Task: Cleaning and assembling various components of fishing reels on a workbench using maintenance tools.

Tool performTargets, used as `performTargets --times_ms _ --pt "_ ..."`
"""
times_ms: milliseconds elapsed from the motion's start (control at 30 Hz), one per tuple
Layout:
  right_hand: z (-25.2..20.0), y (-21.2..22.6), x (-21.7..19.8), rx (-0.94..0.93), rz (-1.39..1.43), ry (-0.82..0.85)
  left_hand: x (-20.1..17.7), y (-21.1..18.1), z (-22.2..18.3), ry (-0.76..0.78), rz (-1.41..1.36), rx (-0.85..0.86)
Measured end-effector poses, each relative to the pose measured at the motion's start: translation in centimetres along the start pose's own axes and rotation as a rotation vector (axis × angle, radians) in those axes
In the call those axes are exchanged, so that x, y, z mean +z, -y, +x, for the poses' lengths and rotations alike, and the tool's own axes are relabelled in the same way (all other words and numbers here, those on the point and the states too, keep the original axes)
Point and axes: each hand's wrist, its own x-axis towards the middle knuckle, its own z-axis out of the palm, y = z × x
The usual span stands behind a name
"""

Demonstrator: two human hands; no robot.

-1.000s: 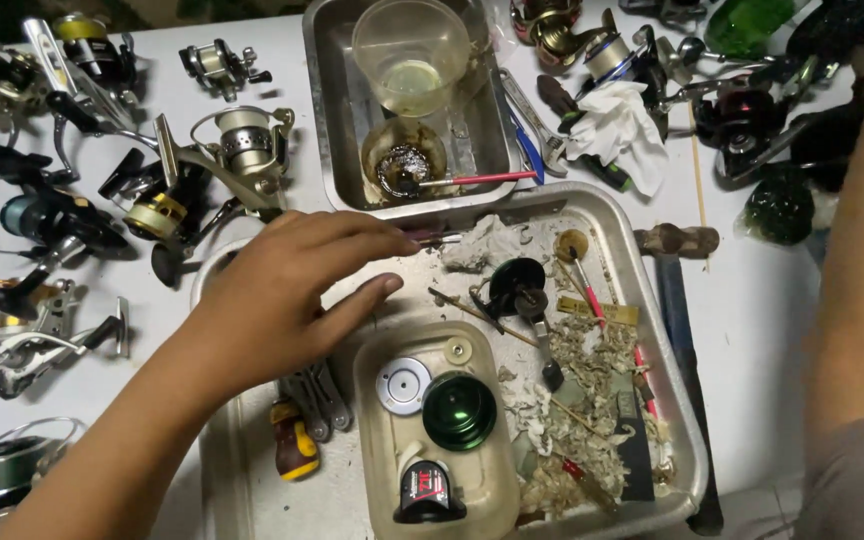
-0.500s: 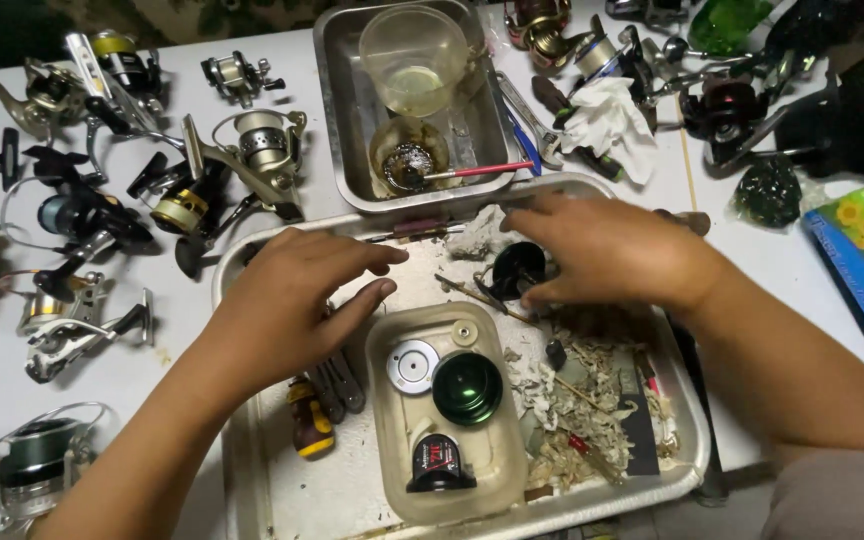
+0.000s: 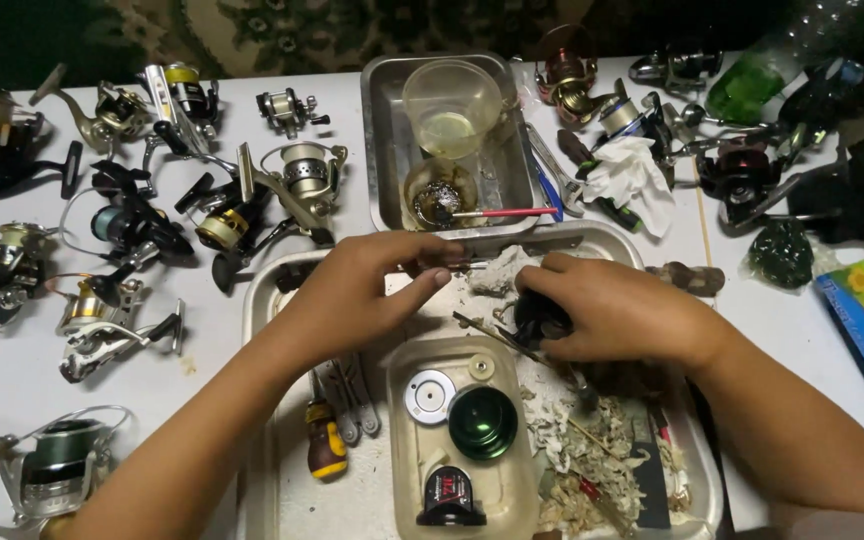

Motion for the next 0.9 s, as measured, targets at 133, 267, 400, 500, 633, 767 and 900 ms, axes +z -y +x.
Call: performTargets --times_ms 133,267,400,500,633,767,900 --pt "-1.0 -0.3 -3.5 -0.066 0.031 -0.116 0.2 0.0 3.5 -0.045 -0.227 -0.16" --pt "0.1 -1.0 -6.9 -0.286 -0.044 -0.446 1.7 3.1 9.1 0.038 -0.599 -0.236" --pt "3.5 -0.8 -10.0 -0.378 -0.078 -0.697 2.0 3.7 11.8 0.049 -0.963 -0.314" --pt "6.3 -1.1 -11.1 -0.411 -0.102 -0.787 2.2 5.2 13.3 0.04 -1.269 -0.301" --pt "9.0 -1.5 -11.6 -0.478 0.023 -0.83 1.4 7.2 15.4 -0.11 -1.186 -0.251" --pt "9.6 -2.6 -11.0 -0.421 0.088 -0.899 0.2 9.4 17.3 -0.451 -1.14 -0.192" --pt "10.1 -3.4 -9.0 -0.282 0.044 -0.459 -0.2 12.4 17.5 -0.6 -1.083 -0.158"
